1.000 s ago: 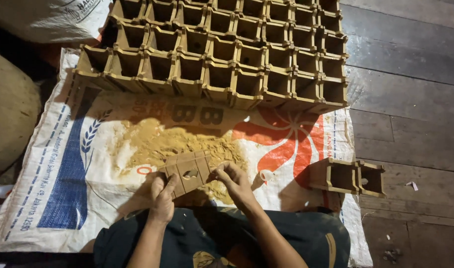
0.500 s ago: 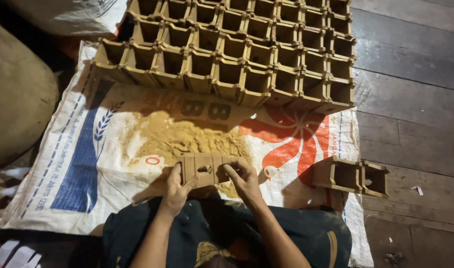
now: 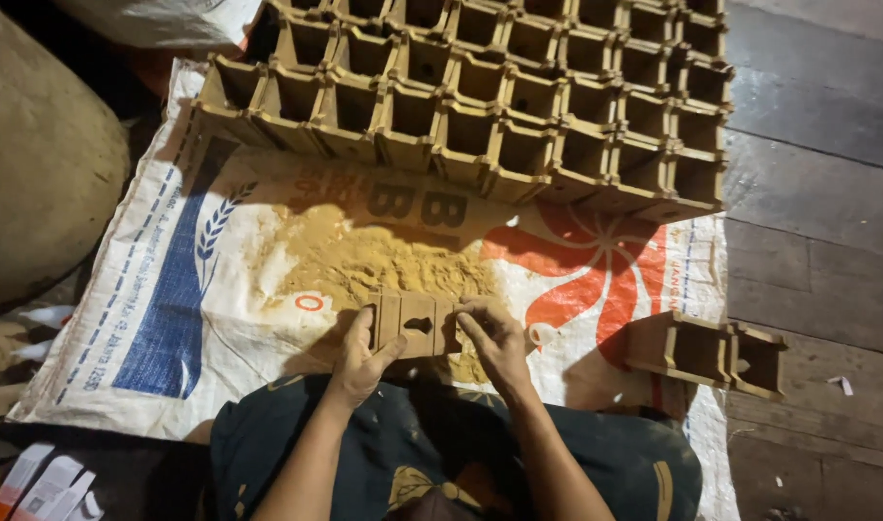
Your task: A person is seen sitting on the floor, picking up small wooden boxes, coating them with sawdust, and then neatly arranging them in a large grid on a sack.
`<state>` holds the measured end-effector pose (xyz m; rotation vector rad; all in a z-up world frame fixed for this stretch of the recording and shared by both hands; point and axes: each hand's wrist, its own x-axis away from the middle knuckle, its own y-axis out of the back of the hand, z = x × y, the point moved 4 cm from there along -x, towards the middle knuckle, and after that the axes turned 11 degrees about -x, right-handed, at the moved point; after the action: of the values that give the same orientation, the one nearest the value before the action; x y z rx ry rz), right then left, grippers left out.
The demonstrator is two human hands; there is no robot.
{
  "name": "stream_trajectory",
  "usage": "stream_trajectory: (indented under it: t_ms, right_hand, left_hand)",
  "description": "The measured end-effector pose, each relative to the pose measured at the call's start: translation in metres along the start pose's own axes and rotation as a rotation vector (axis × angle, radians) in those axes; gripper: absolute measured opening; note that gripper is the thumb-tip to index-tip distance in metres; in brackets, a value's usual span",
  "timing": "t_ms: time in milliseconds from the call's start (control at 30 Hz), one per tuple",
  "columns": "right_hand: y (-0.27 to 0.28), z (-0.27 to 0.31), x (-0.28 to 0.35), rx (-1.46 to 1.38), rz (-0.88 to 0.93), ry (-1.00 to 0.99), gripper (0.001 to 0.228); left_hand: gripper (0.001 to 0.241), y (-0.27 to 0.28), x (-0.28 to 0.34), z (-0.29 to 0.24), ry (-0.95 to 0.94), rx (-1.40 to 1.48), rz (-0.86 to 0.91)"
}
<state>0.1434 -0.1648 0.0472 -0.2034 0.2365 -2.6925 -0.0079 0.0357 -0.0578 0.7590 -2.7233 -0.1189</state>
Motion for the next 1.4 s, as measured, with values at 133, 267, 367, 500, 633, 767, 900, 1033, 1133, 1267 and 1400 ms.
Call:
stream_trajectory:
  t_ms: [133,267,367,500,633,767,900,1033,1133,1267,1400]
  right_hand:
    - [-0.009,0.006,0.0,-0.036,0.003,-0.029,0.012]
    - [-0.006,0.001,-0.005,-0.07,-0.026,-0.061,0.012]
    - [0.0,-0.008,-0.007,-0.083,-0.054,-0.043,0.013]
    - [-0.005,-0.003,-0.008,-0.094,-0.06,-0.047,0.014]
    - [-0.009,0.006,-0.007,-0.104,-0.067,-0.042,0.018]
    - [-0.005,0.009,-0.007,-0.107,-0.121,-0.032,0.019]
    - [0.005,0.001,-0.009,-0.137,-0.151,-0.018,0.019]
    - [0.005,0.003,-0.007,-0.143,-0.162,-0.028,0.018]
    - [0.001,0.009,-0.005,-0.14,-0.157,-0.033,0.017]
    - [-0.008,0.023,-0.001,-0.109,-0.115,-0.015,0.012]
    - [-0.009,0.021,-0.004,-0.062,-0.056,0.035,0.01]
  left_hand:
    - [0.065,0.001,-0.003,-0.002,0.002,0.041,-0.011]
    - [0.055,0.003,-0.005,0.0,0.014,0.096,0.002]
    - [0.044,0.006,-0.004,-0.017,-0.026,0.045,0.016]
    - [0.049,0.007,-0.001,-0.021,-0.06,0.011,0.007]
    - [0.045,0.009,-0.002,-0.022,-0.082,0.026,0.004]
    - [0.048,0.008,-0.003,-0.018,-0.011,0.055,-0.022]
    - [0.05,0.01,-0.006,-0.019,0.008,0.036,-0.013]
    - [0.068,0.004,-0.004,-0.021,0.062,0.042,-0.041]
    - [0.07,0.005,-0.004,-0.019,0.067,0.058,-0.056]
    - [0.079,0.001,-0.002,-0.023,0.048,-0.005,-0.037]
    - [0.046,0.007,-0.005,-0.019,0.015,0.037,-0.046]
